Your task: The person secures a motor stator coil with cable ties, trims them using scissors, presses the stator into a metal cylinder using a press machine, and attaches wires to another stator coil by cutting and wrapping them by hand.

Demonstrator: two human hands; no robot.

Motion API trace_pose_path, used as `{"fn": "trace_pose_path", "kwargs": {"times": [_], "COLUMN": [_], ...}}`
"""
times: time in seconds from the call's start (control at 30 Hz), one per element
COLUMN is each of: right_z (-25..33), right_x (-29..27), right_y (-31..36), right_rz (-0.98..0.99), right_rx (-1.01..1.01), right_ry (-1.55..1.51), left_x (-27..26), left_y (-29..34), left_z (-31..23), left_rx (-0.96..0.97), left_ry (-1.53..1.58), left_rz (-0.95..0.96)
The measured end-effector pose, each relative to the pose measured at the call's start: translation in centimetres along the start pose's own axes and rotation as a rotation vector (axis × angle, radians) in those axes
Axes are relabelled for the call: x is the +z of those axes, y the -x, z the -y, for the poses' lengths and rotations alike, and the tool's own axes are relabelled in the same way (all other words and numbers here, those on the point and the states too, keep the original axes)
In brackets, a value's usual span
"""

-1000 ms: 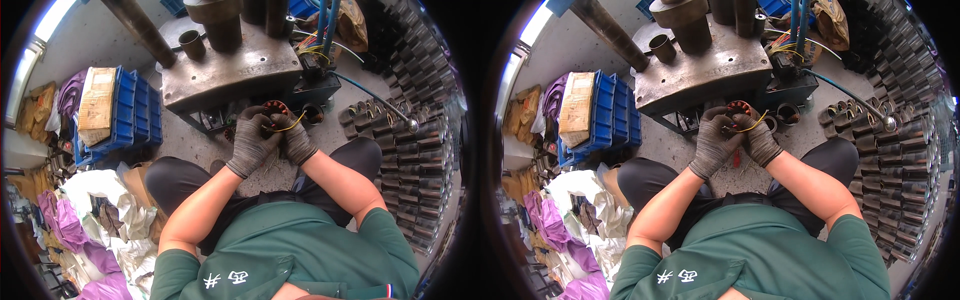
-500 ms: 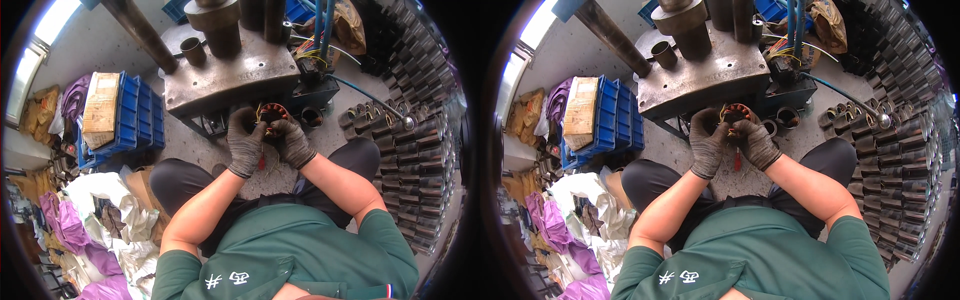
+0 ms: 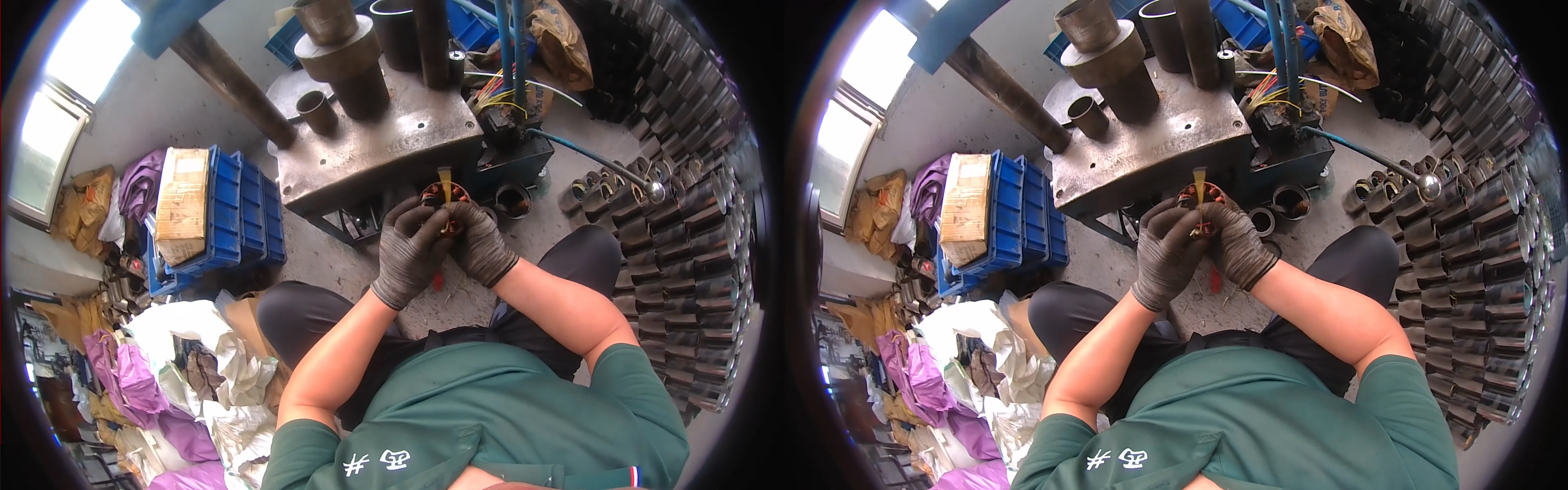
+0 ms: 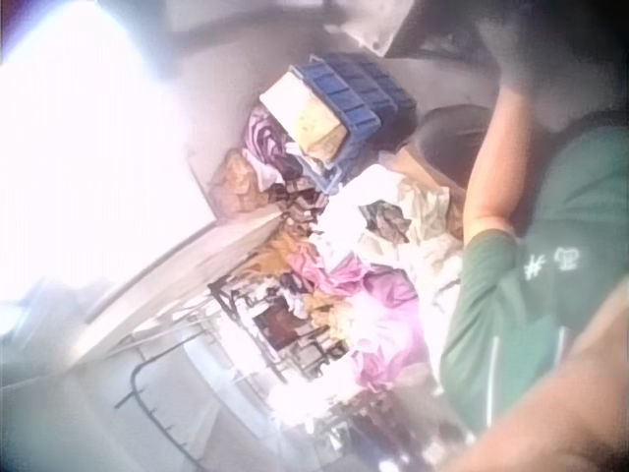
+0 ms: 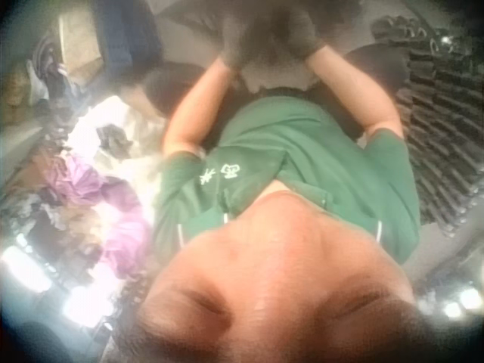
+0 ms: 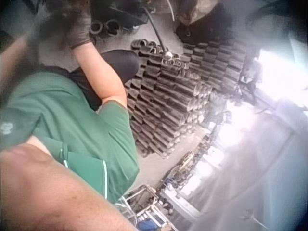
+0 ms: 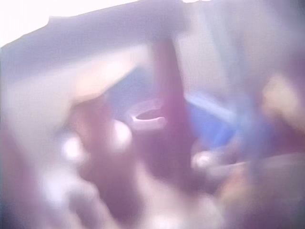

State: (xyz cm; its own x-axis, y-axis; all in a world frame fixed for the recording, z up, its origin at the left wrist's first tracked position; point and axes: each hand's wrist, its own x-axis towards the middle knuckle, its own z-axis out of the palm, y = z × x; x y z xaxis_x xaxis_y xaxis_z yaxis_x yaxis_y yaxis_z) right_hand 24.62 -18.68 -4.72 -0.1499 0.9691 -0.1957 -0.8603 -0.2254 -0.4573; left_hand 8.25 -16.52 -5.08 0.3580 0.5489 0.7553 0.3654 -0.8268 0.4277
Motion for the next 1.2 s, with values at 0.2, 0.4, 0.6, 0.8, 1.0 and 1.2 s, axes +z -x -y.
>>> {"fn": "trace_pose_path", "kwargs": {"times": [0.2, 0.4, 0.6, 0.8, 1.0, 1.2], "right_z": [0.2, 2.0, 3.1, 3.9, 4.8, 5.1], "right_x": [-0.1, 3.5, 5.8, 6.5, 7.4, 6.8], "right_y": [-0.5, 1.1, 1.3, 0.4, 0.5, -0.6], "right_rz": [0.048, 0.128, 0.223, 0.267, 0.225, 0.192], "right_rx": [-0.132, -0.05, 0.036, -0.059, -0.036, -0.024], "right_ry": [0.181, 0.071, -0.071, 0.005, -0.094, -0.062], "left_x": [-0.6, -2.5, -3.3, -4.1, -4.7, -4.4], "left_y": [-1.8, -3.1, -4.9, -7.2, -9.4, -10.3], "left_z": [-1.5, -1.9, -2.2, -3.2, -4.6, -4.9], "left_rx": [-0.058, 0.082, 0.084, 0.144, 0.244, 0.191], "left_ry": [0.01, -0.155, -0.154, -0.187, -0.314, -0.28], "left_rz": [0.0, 0.113, 0.059, 0.094, 0.184, 0.214]}}
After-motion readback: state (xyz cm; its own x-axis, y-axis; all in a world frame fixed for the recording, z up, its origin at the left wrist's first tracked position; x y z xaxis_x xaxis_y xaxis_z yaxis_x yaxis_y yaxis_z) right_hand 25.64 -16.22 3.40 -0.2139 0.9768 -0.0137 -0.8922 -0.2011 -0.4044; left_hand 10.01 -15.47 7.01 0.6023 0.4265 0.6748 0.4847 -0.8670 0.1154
